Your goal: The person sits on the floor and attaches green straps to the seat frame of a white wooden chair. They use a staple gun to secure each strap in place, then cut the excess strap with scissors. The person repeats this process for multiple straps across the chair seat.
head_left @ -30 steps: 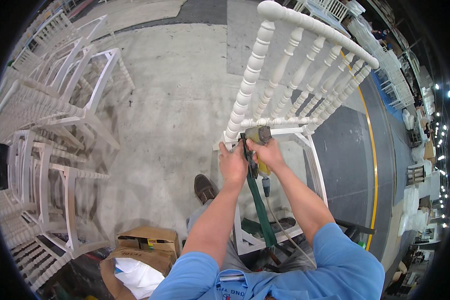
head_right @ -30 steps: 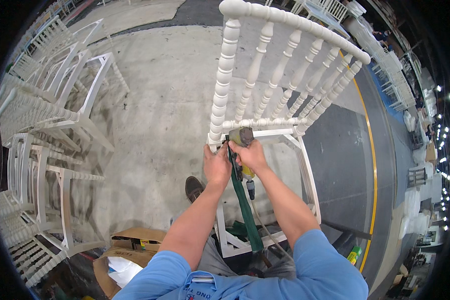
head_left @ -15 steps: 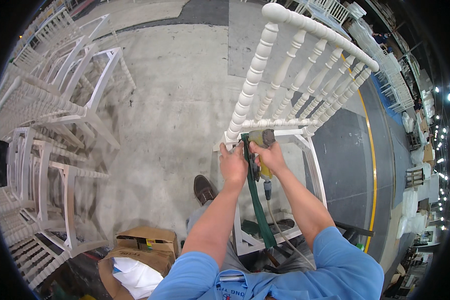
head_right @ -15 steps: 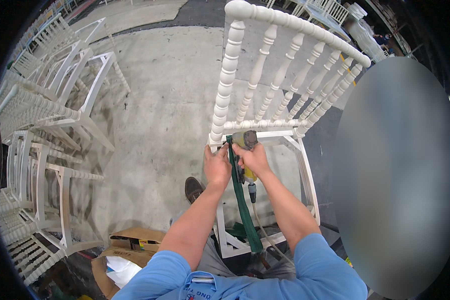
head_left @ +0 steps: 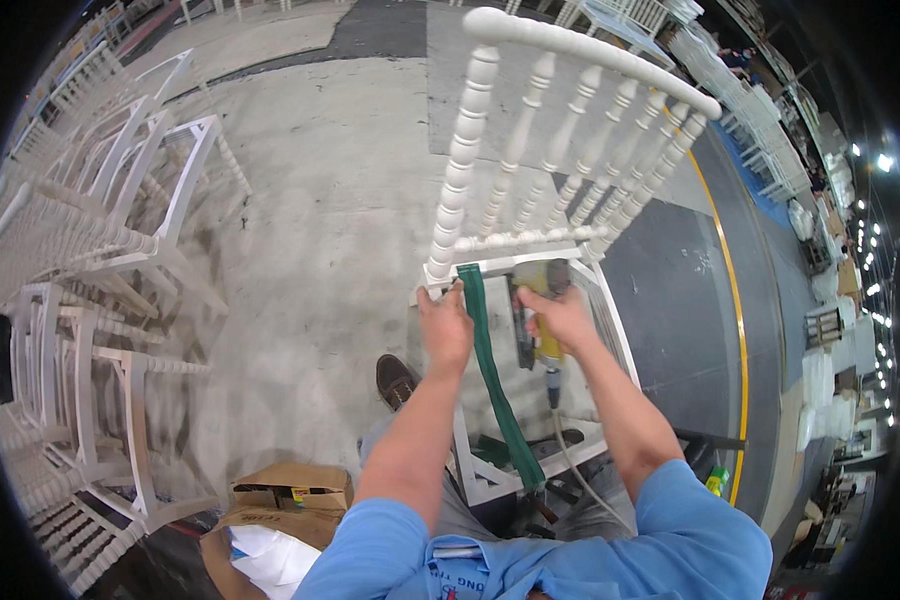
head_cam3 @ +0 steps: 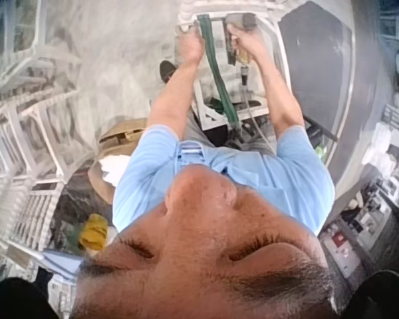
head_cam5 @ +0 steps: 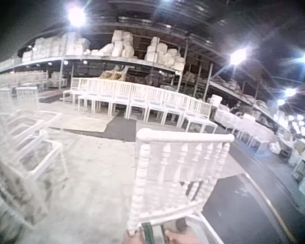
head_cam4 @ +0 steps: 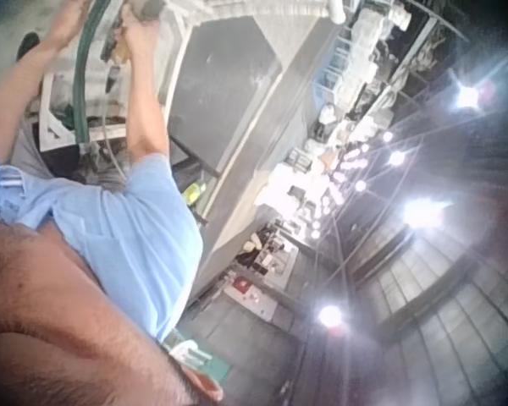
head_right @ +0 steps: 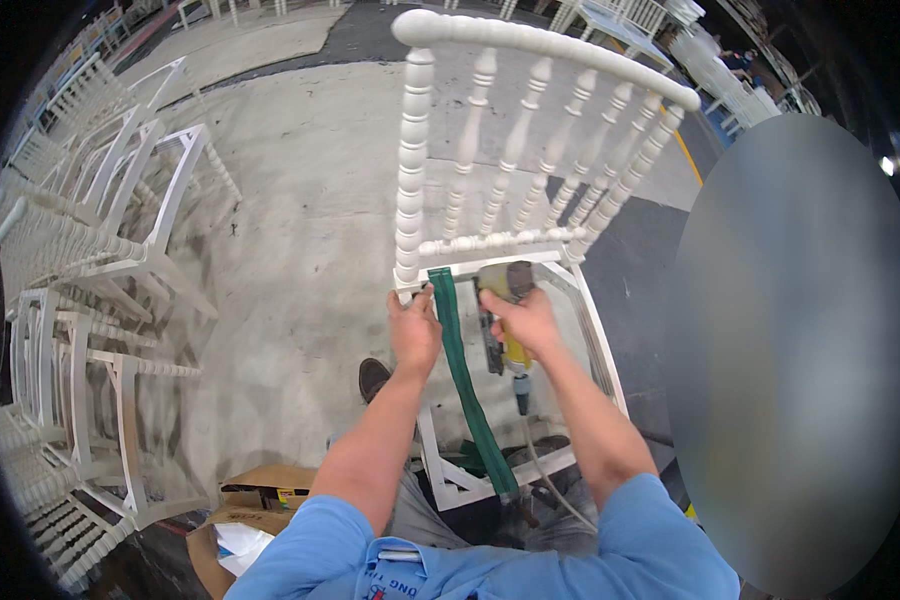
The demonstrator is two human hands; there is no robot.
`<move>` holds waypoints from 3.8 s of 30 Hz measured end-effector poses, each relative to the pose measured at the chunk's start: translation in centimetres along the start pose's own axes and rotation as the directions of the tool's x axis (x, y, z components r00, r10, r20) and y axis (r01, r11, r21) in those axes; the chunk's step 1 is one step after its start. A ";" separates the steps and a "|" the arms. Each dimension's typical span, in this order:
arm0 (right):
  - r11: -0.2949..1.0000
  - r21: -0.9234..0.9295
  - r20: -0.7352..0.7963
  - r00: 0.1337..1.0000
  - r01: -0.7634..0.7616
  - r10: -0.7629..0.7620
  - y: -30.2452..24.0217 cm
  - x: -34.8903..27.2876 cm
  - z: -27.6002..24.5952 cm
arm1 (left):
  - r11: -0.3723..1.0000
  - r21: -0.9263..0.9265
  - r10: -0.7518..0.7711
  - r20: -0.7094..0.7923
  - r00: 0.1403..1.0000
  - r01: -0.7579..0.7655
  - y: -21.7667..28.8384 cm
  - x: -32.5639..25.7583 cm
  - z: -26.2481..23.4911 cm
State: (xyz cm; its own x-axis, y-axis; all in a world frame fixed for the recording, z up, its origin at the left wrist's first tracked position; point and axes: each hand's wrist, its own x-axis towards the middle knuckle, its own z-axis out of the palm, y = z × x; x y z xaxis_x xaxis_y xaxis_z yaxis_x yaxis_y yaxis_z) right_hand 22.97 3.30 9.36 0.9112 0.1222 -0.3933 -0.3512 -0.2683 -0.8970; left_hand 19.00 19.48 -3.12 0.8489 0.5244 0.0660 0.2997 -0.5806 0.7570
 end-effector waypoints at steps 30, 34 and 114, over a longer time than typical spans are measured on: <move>0.731 0.606 -0.330 0.738 -0.313 0.589 32.7 -51.0 -39.1 | 0.207 -0.423 -0.030 0.899 0.438 0.882 2.1 -20.9 -4.1; 0.611 -0.206 -0.692 0.556 -0.764 0.462 29.9 -52.4 -41.0 | 0.182 -0.418 -0.090 0.894 0.438 0.890 3.0 -28.0 -5.7; -0.029 0.921 0.350 0.792 -0.388 0.501 32.1 -9.6 2.8 | 0.848 -0.506 0.153 0.518 0.842 0.158 1.1 -21.2 -5.4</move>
State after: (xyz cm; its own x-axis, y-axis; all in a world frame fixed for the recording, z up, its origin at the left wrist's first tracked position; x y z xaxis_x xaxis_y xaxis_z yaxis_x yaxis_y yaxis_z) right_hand 2.36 -3.79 -16.20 0.4706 0.2965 -0.8310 -0.5421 0.8403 -0.0072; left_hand -1.02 11.11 -0.19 0.9858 0.0298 -0.1655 0.1676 -0.0944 0.9813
